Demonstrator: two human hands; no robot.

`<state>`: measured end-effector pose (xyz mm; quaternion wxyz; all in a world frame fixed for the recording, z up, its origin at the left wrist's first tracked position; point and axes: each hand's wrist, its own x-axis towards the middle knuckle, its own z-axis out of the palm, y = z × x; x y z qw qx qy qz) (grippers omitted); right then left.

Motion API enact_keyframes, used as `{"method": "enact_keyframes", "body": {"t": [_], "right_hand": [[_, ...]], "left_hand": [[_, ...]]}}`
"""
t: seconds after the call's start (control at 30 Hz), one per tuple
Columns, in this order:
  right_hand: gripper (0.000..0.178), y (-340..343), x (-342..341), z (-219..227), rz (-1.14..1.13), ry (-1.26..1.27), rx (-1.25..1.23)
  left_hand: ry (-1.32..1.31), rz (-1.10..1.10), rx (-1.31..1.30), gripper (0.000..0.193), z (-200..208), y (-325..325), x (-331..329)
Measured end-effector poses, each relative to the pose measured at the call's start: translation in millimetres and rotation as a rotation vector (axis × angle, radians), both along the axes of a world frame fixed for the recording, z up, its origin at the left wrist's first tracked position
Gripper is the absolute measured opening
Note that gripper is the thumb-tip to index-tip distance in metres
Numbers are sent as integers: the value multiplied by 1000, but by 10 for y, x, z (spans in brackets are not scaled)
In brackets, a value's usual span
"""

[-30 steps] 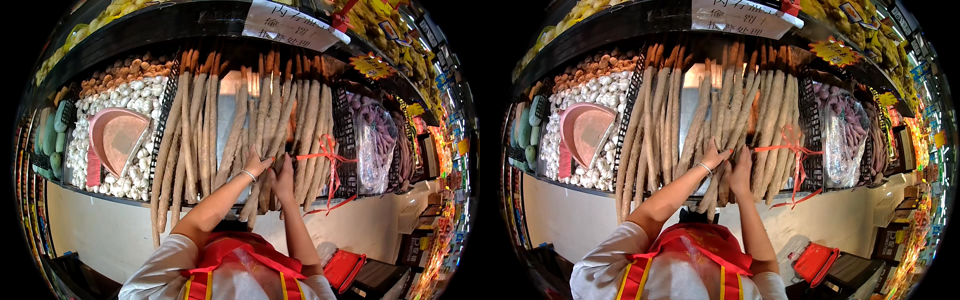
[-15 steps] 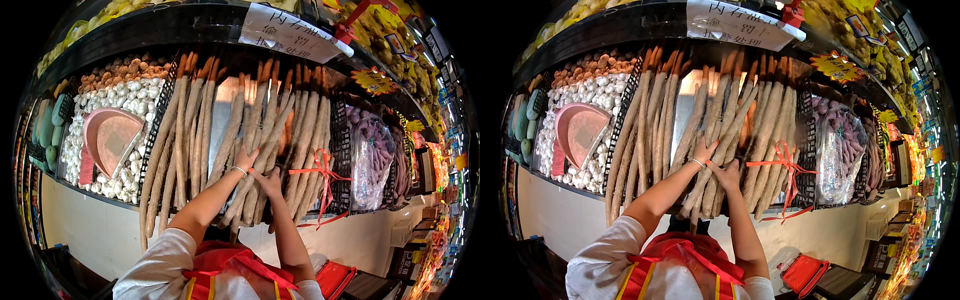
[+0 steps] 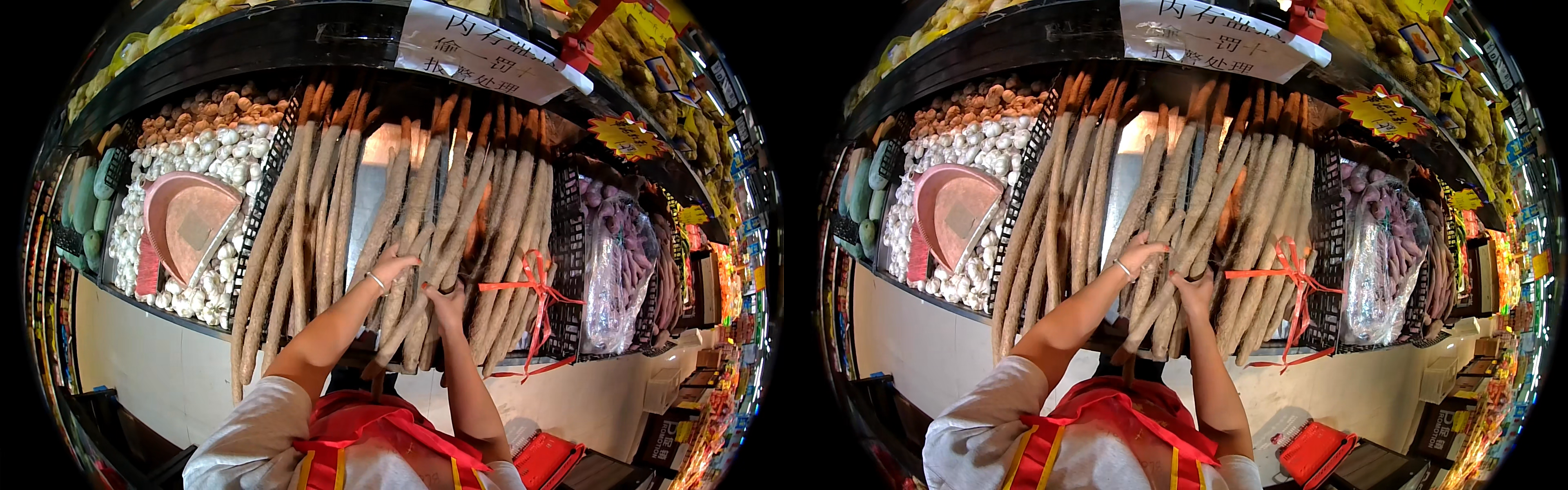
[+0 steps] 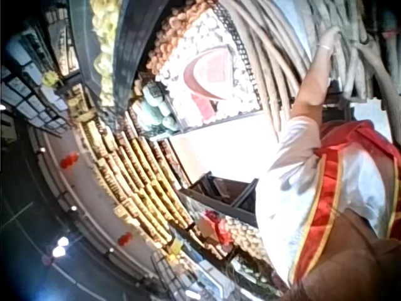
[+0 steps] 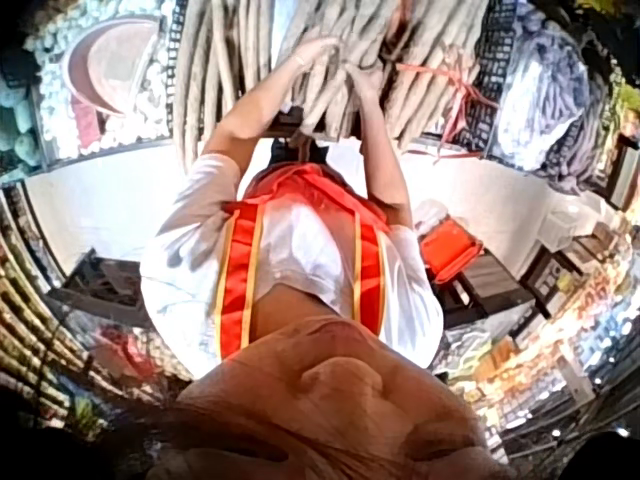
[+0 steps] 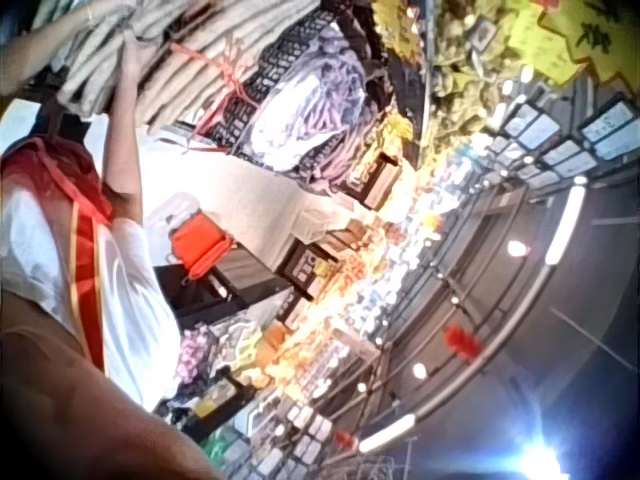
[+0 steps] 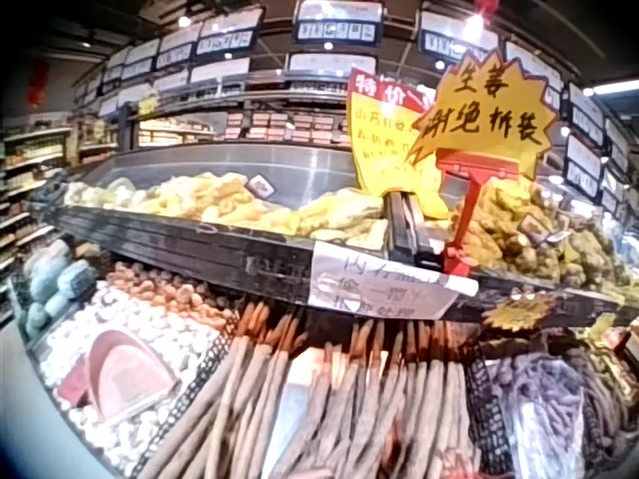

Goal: The person arranges long root vegetables on a supermarket shelf, aligning them vertically. They then move to a different section to unpack a large plastic bag of purple sweet potatoes and spread them into a black crate. Finally, the person picks up a dark cloth and wipes the surface of a metal display counter.

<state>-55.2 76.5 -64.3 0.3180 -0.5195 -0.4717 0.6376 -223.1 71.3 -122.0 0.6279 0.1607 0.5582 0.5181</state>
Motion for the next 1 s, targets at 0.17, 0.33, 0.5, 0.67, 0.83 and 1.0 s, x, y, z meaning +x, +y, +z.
{"method": "enact_keyframes", "body": {"t": [0.17, 0.33, 0.5, 0.67, 0.83, 1.0], "right_hand": [[63, -49, -10, 2, 3, 83, 24], [86, -93, -179, 58, 55, -32, 187], [96, 122, -186, 71, 51, 95, 109], [93, 29, -201, 232, 83, 74, -18], [67, -217, -457, 366, 84, 398, -57], [85, -675, -720, 299, 84, 488, 17]], "left_hand": [[-298, 37, -16, 29, 329, -144, 173], [-272, 43, -19, 67, 318, -176, 142], [-120, -37, -9, 112, 679, -72, 209], [27, -109, 74, 111, 749, -121, 153], [151, -58, 150, 92, 720, -259, -72], [176, -92, 279, 85, 1059, -738, -343]]}}
